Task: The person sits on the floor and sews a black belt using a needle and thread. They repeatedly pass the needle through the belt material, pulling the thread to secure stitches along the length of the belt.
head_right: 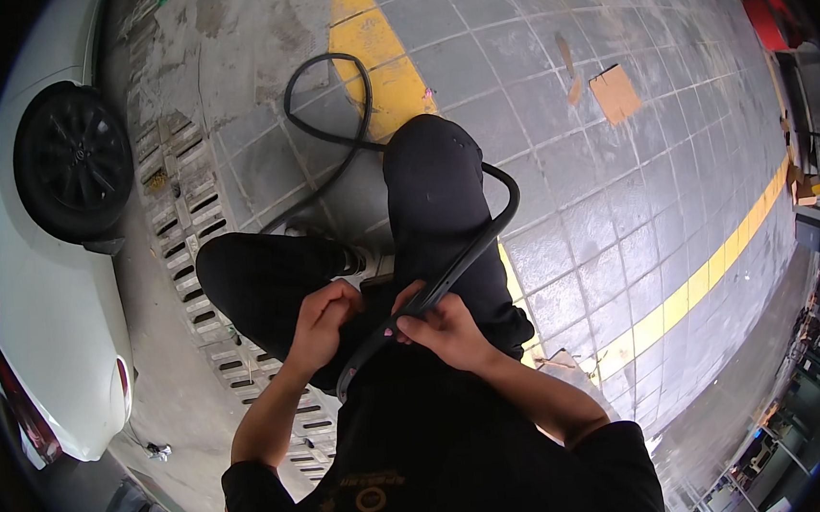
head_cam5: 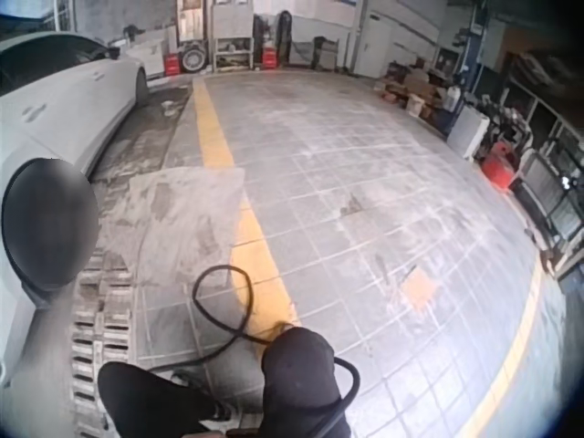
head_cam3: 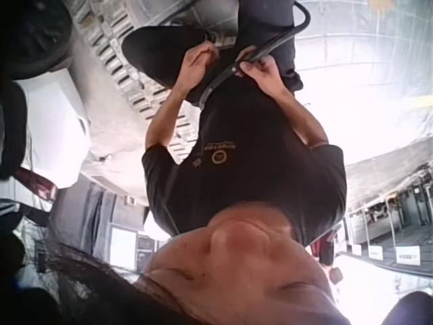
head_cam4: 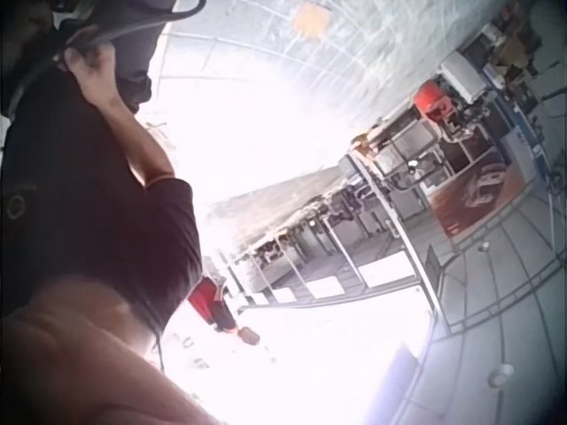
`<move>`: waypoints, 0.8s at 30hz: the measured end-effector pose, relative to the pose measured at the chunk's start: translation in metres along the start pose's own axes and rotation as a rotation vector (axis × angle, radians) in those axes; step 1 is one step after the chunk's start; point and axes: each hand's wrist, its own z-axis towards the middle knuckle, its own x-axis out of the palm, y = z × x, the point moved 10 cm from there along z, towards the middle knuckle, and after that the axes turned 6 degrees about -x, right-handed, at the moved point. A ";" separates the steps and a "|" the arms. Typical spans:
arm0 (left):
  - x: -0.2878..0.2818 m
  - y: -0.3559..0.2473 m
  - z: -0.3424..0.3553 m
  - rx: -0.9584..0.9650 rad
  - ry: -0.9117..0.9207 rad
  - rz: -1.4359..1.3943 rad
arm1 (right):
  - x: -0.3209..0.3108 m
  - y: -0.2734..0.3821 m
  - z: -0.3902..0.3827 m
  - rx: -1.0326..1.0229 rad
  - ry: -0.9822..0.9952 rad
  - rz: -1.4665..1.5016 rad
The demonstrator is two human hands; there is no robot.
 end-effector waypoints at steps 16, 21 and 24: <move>0.087 -0.038 -0.033 0.208 0.421 0.387 | -0.129 0.038 -0.005 0.196 -0.516 -0.108; 0.087 -0.045 -0.043 0.325 0.355 0.458 | -0.113 0.070 0.005 0.109 -0.295 -0.190; 0.065 -0.032 -0.036 0.142 0.282 0.226 | -0.095 0.097 0.009 -0.137 -0.180 -0.143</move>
